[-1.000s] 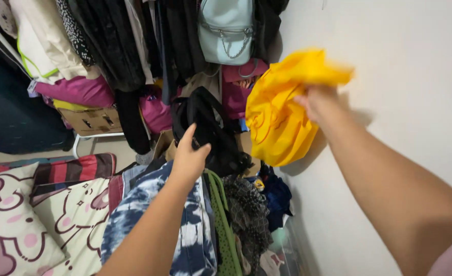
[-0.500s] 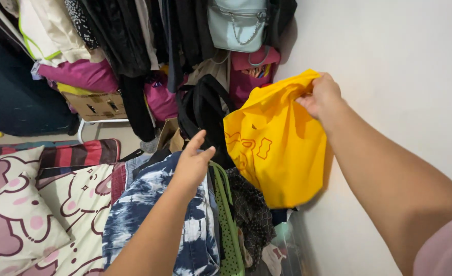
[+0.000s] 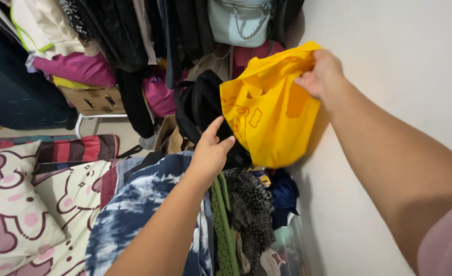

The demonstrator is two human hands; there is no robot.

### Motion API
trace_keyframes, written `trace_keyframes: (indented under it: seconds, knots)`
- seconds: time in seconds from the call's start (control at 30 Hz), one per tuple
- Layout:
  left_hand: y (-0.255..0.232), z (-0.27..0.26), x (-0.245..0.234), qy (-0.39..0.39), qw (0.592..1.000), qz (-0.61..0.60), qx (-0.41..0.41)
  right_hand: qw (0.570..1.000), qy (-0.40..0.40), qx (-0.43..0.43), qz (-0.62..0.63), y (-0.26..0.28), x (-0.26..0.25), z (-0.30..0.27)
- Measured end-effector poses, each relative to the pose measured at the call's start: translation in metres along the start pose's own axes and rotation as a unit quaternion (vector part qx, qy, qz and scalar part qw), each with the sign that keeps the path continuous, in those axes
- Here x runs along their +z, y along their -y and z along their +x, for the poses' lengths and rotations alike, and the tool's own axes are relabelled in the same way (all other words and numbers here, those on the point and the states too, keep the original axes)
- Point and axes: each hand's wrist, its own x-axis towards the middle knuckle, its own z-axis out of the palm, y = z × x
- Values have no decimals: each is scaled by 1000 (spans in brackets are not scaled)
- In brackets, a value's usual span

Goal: The person places a pile of clothes into a laundry basket, then moves to a green laundry basket to fold various garments. They fold an orange top, a yellow and white patterned top, a black top, a blue and white patterned top, a yellow top, a grey patterned top, and a blue top, stacking them in the basket.

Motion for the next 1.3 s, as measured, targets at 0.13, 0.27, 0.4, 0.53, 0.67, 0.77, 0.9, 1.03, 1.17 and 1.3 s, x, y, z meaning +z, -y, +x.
trace_keyframes:
  seconds: [0.13,0.27,0.4,0.53,0.67,0.77,0.9,1.03,1.17,1.3]
  knots:
    - [34,11,10,6,1000,-9,-23,990,21,130,-51,-55,-26,21]
    - [112,9,29,1,996,-91,3,977,-35,171,-125,-163,-72,3]
    - [198,-31,56,-11,971,-118,-209,945,-33,254,-205,-302,-140,-61]
    - [266,-52,74,-27,974,-148,-171,889,-21,363,-279,-414,-206,-111]
    - [300,-50,67,-64,969,-205,-121,905,52,221,-359,-531,-270,-128]
    - [299,-48,64,-64,967,-216,-119,936,53,185,-294,-574,-287,-120]
    - [278,-51,61,-89,973,-119,-175,921,47,253,-294,-547,-274,-157]
    - [245,-61,62,-76,988,-56,-122,967,-70,194,-149,-444,-234,-206]
    - [185,-76,62,123,948,291,-29,987,53,141,-64,-286,-176,-261]
    - [105,-76,71,299,946,107,-69,967,254,21,11,-126,-94,-318]
